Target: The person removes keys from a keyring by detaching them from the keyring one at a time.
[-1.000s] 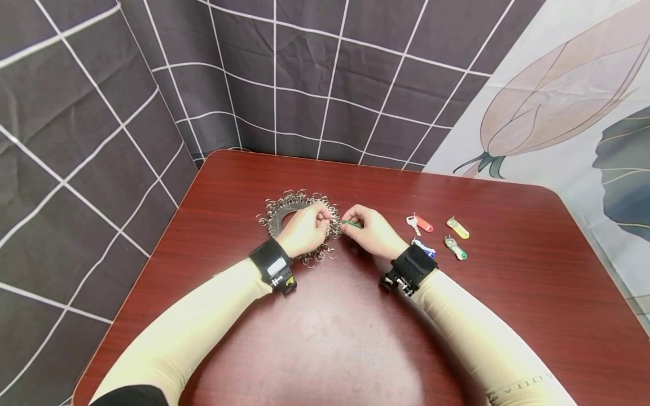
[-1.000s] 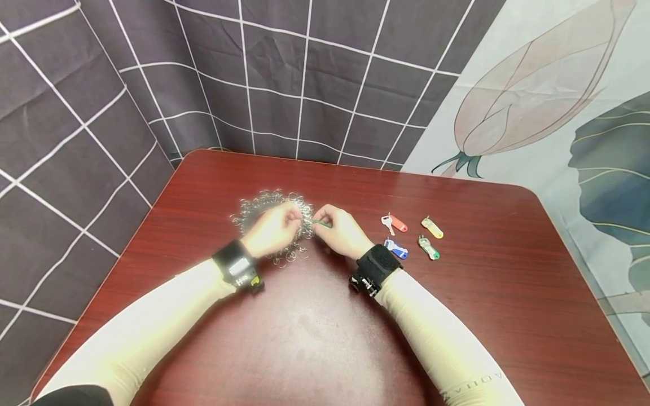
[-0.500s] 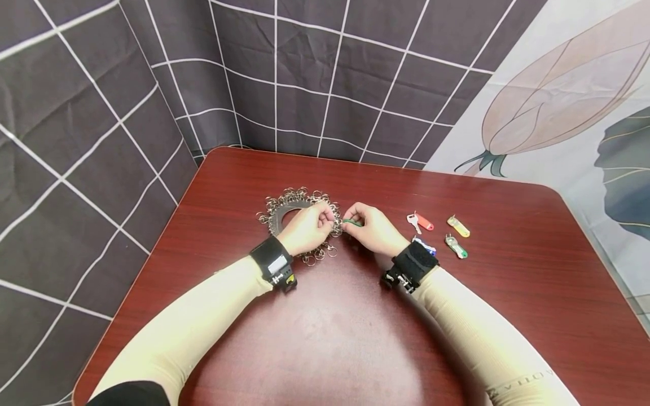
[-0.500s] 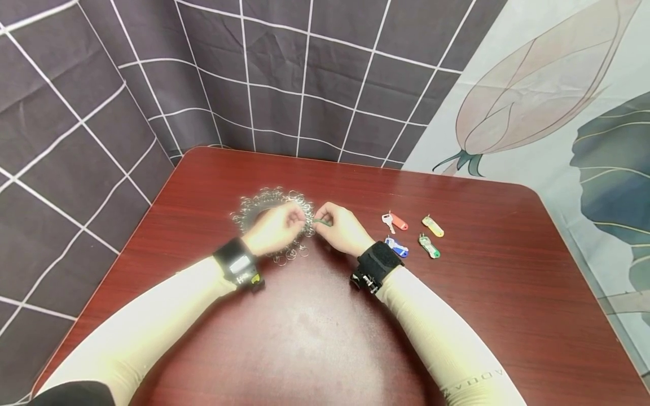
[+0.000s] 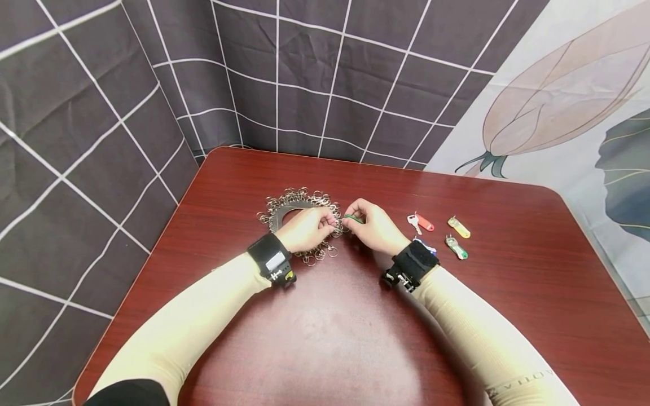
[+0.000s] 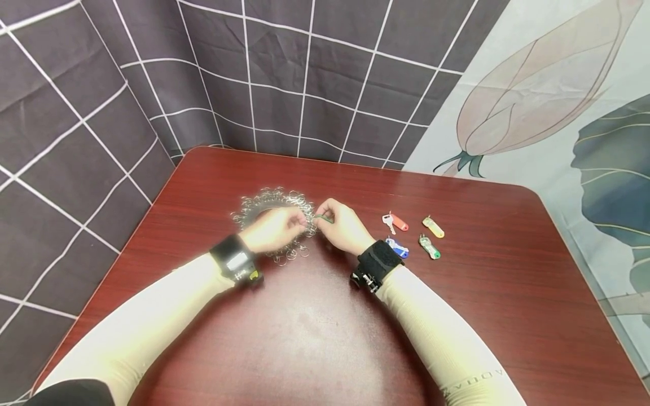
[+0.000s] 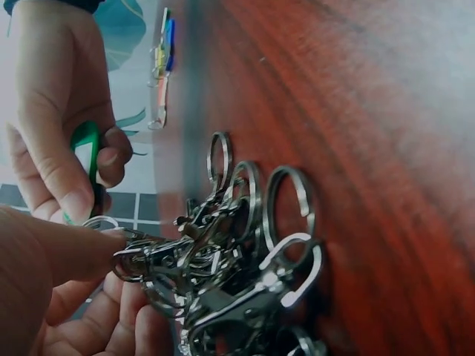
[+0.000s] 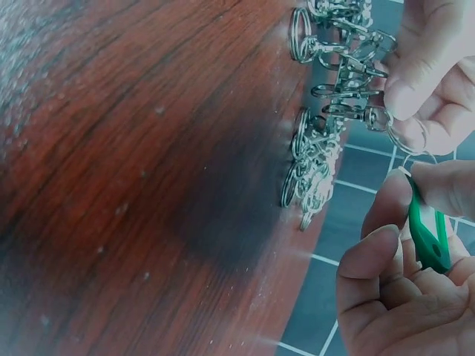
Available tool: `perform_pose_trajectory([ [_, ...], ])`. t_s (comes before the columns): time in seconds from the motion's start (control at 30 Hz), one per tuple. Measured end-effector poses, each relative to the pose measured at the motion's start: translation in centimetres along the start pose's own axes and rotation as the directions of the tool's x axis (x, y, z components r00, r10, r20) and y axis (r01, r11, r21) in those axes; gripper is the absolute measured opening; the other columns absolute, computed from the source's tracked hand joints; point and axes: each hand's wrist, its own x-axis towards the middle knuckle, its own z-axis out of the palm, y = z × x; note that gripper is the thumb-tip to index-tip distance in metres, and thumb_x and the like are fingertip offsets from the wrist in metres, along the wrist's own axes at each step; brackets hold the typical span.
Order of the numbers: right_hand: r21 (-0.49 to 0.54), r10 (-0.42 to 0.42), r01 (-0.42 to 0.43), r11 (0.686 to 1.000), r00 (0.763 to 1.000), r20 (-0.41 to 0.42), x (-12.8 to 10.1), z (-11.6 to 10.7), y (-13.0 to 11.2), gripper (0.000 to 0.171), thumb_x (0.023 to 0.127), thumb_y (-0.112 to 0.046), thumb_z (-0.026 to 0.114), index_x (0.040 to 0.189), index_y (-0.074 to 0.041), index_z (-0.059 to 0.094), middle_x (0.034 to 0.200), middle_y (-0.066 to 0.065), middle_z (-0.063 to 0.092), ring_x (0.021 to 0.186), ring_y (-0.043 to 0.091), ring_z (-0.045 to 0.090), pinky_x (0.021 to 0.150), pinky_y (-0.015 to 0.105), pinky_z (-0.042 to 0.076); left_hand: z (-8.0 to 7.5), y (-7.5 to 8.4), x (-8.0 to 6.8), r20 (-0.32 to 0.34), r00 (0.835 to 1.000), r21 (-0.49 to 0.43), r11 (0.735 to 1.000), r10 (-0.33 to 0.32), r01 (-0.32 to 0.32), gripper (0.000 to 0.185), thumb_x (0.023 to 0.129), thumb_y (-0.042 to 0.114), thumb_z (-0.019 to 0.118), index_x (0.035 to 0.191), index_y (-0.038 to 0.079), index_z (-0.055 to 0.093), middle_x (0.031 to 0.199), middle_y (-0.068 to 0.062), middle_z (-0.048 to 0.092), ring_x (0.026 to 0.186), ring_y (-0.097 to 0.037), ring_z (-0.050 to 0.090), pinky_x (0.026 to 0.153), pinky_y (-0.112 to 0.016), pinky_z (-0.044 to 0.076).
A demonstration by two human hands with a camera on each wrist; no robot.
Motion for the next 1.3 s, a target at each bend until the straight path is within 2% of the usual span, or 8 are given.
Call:
perform_pose_trajectory([
  [0.23, 0.016, 0.009, -0.009, 1.000, 1.000, 0.017, -0.2, 0.2, 0.5, 0.011, 0.090, -0.013, 0.067, 0.094, -0.011, 0.057, 0.071, 0.000, 0.060, 0.057, 0.015, 0.058, 0.059, 0.029, 0.046, -0.1, 0.0, -0.2, 0.000, 1.000, -0.007, 1.000, 0.003, -0.003, 0.004, 0.093, 0.009, 0.059, 0.096, 0.007, 0.060, 0.085, -0.001, 0.060, 0.079, -0.012, 0.058, 0.072, -0.024, 0.048],
  [0.33, 0.036, 0.015, -0.017, 0.999, 0.999, 0.046, -0.2, 0.4, 0.7, 0.010, 0.091, -0.012, 0.066, 0.094, -0.010, 0.057, 0.068, 0.002, 0.060, 0.053, 0.020, 0.059, 0.052, 0.030, 0.047, 0.0, -0.2, -0.1, -0.043, 0.999, 0.007, 1.000, 0.014, -0.014, 0.004, 0.093, 0.009, 0.058, 0.097, 0.008, 0.059, 0.088, -0.002, 0.061, 0.082, -0.013, 0.059, 0.074, -0.026, 0.049],
  [0.43, 0.042, 0.014, -0.017, 0.999, 0.997, 0.071, -0.3, 0.5, 0.7, 0.010, 0.090, -0.012, 0.066, 0.093, -0.009, 0.057, 0.068, 0.003, 0.060, 0.054, 0.021, 0.059, 0.051, 0.030, 0.046, 0.0, -0.5, 0.0, -0.107, 0.994, 0.000, 1.000, 0.017, -0.017, 0.006, 0.093, 0.010, 0.059, 0.098, 0.008, 0.059, 0.089, -0.003, 0.063, 0.083, -0.014, 0.061, 0.076, -0.027, 0.050],
  [0.6, 0.011, -0.014, 0.013, 1.000, 0.994, 0.112, -0.2, 0.5, 0.9, 0.009, 0.089, -0.012, 0.067, 0.091, -0.009, 0.059, 0.069, 0.000, 0.061, 0.056, 0.014, 0.056, 0.054, 0.028, 0.045, 0.0, -0.7, 0.0, -0.170, 0.985, -0.035, 0.999, -0.002, -0.004, 0.007, 0.091, 0.012, 0.065, 0.096, 0.009, 0.060, 0.086, -0.002, 0.064, 0.081, -0.014, 0.061, 0.074, -0.026, 0.050],
  [0.77, -0.005, -0.032, 0.033, 0.999, 0.996, 0.088, -0.1, 0.2, 0.8, 0.010, 0.088, -0.011, 0.068, 0.090, -0.009, 0.059, 0.070, -0.001, 0.060, 0.060, 0.012, 0.055, 0.058, 0.027, 0.045, 0.0, -0.5, 0.0, -0.134, 0.991, -0.039, 0.999, -0.001, -0.005, 0.007, 0.092, 0.013, 0.065, 0.092, 0.011, 0.058, 0.085, 0.000, 0.063, 0.079, -0.013, 0.060, 0.073, -0.025, 0.050],
  [1.13, -0.014, 0.004, -0.003, 1.000, 0.997, 0.076, 0.2, -0.4, 0.1, 0.008, 0.087, -0.012, 0.067, 0.090, -0.010, 0.059, 0.073, 0.000, 0.061, 0.066, 0.013, 0.057, 0.063, 0.028, 0.046, 0.1, -0.1, 0.1, -0.079, 0.997, -0.024, 0.999, 0.024, -0.026, 0.007, 0.090, 0.011, 0.067, 0.087, 0.011, 0.061, 0.079, 0.001, 0.062, 0.075, -0.012, 0.059, 0.069, -0.024, 0.048],
  [1.3, 0.005, 0.037, -0.038, 0.999, 0.997, 0.073, 0.1, -0.4, -0.2, 0.008, 0.086, -0.010, 0.068, 0.090, -0.008, 0.061, 0.072, 0.001, 0.063, 0.063, 0.014, 0.059, 0.060, 0.027, 0.047, 0.0, 0.1, 0.1, -0.058, 0.997, -0.001, 0.999, 0.040, -0.040, 0.006, 0.090, 0.010, 0.067, 0.087, 0.011, 0.061, 0.080, 0.002, 0.062, 0.076, -0.010, 0.059, 0.069, -0.023, 0.048],
])
